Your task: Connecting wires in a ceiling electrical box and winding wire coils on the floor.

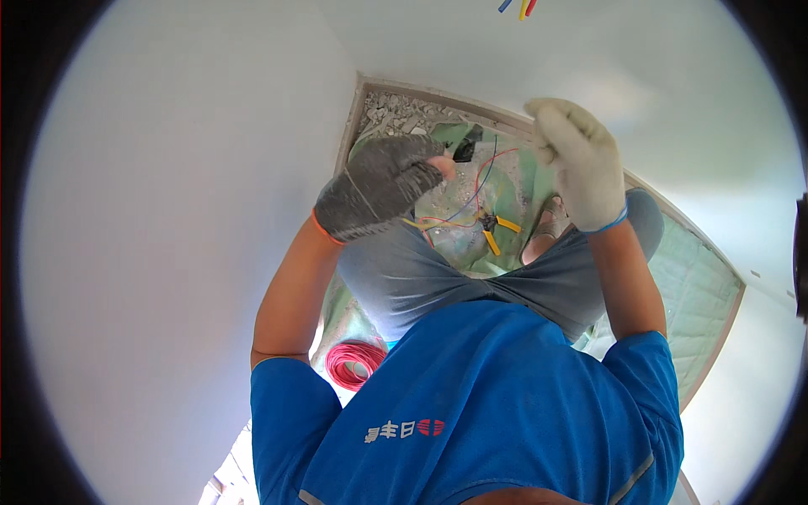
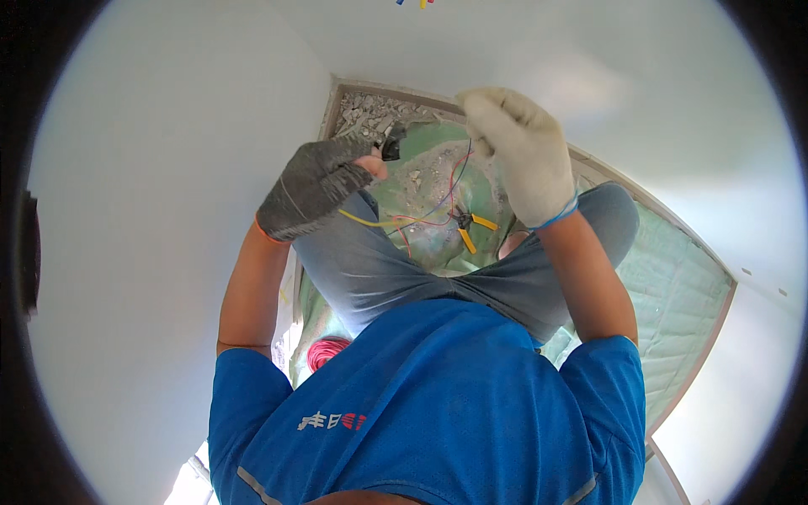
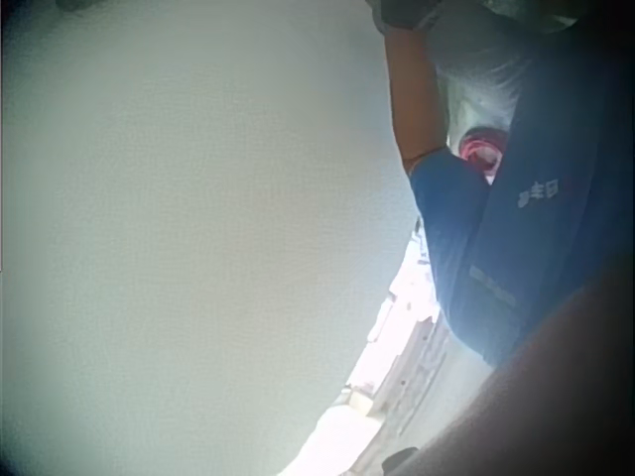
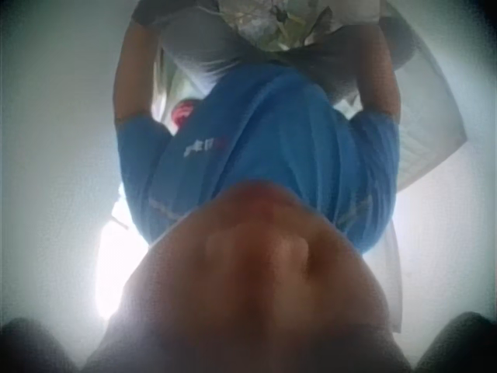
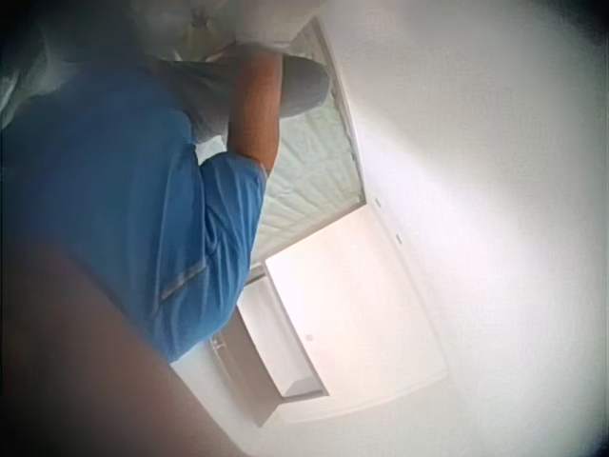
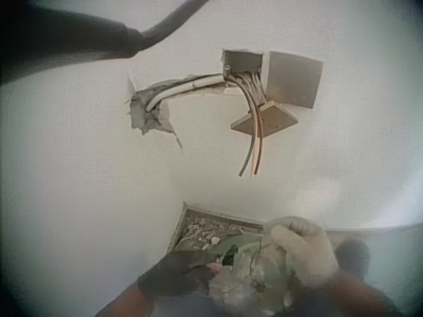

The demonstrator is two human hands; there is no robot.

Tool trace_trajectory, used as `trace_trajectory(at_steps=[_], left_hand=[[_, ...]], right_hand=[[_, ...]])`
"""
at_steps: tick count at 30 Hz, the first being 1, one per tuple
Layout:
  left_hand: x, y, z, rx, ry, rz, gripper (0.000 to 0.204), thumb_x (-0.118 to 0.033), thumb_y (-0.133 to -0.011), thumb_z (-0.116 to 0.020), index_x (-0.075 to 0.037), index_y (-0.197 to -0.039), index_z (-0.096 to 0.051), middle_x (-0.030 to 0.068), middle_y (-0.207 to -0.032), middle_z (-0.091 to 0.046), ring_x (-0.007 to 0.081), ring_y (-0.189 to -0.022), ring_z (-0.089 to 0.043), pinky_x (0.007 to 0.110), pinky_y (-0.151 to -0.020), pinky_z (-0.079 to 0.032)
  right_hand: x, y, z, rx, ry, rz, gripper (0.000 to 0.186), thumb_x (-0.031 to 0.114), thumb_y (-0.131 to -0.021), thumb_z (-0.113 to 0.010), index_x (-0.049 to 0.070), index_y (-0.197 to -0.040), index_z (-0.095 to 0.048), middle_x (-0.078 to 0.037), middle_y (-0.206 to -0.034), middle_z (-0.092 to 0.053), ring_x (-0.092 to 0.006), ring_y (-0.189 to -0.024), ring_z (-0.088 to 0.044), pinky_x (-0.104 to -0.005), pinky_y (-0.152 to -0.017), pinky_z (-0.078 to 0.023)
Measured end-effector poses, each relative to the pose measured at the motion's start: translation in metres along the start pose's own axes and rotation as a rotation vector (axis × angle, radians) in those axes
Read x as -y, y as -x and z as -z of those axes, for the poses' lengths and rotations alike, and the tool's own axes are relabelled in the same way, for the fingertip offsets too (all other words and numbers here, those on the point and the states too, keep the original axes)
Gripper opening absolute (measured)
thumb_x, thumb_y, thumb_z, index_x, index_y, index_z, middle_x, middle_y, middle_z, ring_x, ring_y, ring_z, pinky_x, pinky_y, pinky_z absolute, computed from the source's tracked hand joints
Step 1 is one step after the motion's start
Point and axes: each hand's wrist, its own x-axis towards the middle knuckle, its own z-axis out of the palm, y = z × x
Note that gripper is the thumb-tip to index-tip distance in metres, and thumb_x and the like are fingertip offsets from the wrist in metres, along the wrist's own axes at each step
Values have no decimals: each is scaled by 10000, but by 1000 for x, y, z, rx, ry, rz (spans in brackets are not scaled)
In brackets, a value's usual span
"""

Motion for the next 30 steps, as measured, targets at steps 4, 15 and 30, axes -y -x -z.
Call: trace_trajectory(at_steps=[4,15,30], left_hand=[[-18,-5,11,93,142,148,302,-308,-925,-618,-16,-906,-692,11,-781,-625,91,-728,-526,253,-651,-456],[-19,-4,7,203,252,252,224,-237,-822,-642,-36,-897,-705,3,-794,-648,74,-715,-521,225,-637,-438],[-4,5,-24,-170,211,42,231,-192,-927,-642,-5,-1055,-685,79,-911,-711,137,-800,-638,292,-753,-521]], right_hand=[[-8,3,0,-44,1211,1026,316,108,-802,-648,178,-1108,-685,-31,-995,-630,-186,-875,-619,-327,-753,-499],[17,-29,-13,279,1562,1598,394,218,-646,-670,193,-1038,-691,-11,-1110,-624,-201,-986,-621,-378,-817,-509],[-8,18,-13,203,843,284,109,125,-835,-668,35,-877,-712,-58,-850,-680,-214,-771,-625,-336,-734,-478]])
